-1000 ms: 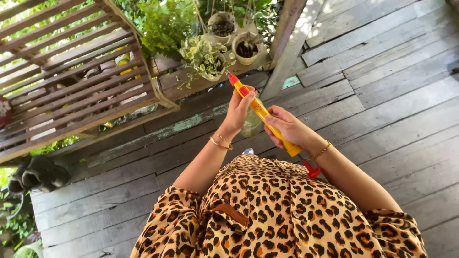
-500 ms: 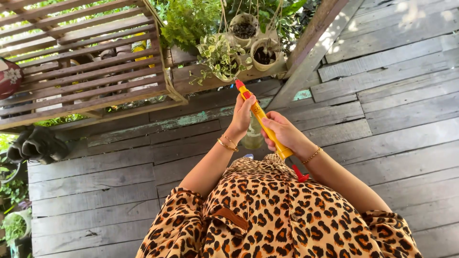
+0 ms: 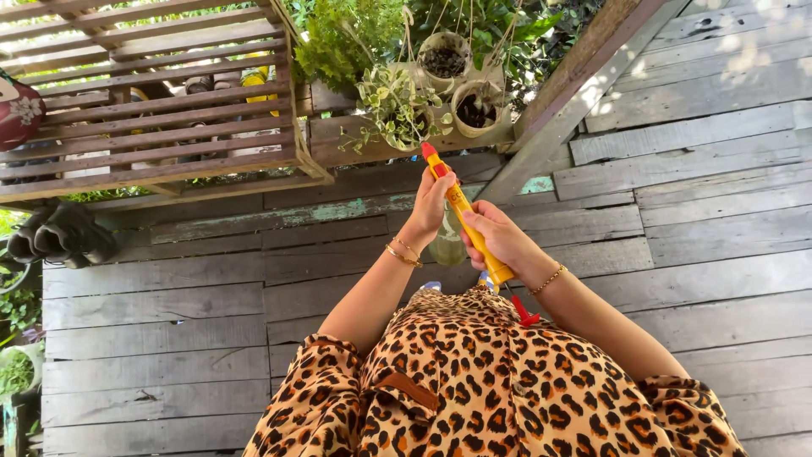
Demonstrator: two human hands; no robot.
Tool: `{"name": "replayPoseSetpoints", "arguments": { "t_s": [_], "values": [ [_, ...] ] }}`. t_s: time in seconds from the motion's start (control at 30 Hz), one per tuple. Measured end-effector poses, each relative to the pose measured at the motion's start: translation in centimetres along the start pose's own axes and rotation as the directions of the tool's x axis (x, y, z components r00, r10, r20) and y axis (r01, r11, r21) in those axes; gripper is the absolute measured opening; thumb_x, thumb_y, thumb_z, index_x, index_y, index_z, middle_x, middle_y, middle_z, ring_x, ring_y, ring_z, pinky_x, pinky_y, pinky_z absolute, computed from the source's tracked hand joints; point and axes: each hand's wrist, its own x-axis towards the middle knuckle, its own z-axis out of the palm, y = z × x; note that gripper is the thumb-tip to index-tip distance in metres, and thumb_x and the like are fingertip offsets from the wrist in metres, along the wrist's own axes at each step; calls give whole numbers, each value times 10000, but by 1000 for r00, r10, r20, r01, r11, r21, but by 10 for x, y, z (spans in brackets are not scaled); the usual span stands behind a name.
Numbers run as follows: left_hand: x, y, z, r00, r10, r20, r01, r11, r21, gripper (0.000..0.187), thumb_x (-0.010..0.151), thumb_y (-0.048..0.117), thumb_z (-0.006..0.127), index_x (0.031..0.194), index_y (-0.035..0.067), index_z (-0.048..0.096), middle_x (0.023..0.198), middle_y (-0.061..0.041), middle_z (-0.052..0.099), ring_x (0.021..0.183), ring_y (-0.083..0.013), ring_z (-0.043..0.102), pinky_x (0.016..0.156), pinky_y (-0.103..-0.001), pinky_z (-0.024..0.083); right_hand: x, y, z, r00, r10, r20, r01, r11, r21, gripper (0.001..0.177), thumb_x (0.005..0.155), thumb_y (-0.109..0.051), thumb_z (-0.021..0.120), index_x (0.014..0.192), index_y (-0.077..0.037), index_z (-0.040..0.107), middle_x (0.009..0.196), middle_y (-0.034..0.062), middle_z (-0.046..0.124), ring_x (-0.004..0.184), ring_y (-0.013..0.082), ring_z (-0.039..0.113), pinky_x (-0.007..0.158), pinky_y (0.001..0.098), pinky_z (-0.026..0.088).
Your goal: Watering hanging plants with a hand-pumped sprayer on a wooden balcony.
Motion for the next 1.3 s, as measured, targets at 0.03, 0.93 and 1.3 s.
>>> {"name": "replayPoseSetpoints", "arguments": {
  "t_s": [0.03,0.93,1.3],
  "values": [
    [2,1,2,1000,0,-2,0,1000,-2,194,998,197,576,1151,82,544,1008,-34,584,966,-142,550,916,-316,448,1,-2,-2,1000,2,0,-2,1000,-2,208,1040,-316,509,1060,-117,449,761,44,541,490,121,467,422,282,393],
    [-17,-58,11,991,-117,-69,114,993,-42,191,987,206,571,1126,77,548,1001,-43,588,963,-143,528,922,-316,424,-5,23,-33,992,113,-61,-116,992,-42,233,1033,-331,506,1030,-111,429,762,35,546,490,115,475,416,279,400],
    [-21,-64,30,987,-95,-127,91,995,-36,183,979,208,581,1110,84,552,993,-40,592,950,-144,545,916,-315,434,-13,21,-55,994,109,-18,-110,992,-63,223,1031,-324,523,1061,-119,442,755,43,546,481,118,483,406,280,387]
  ]
}}
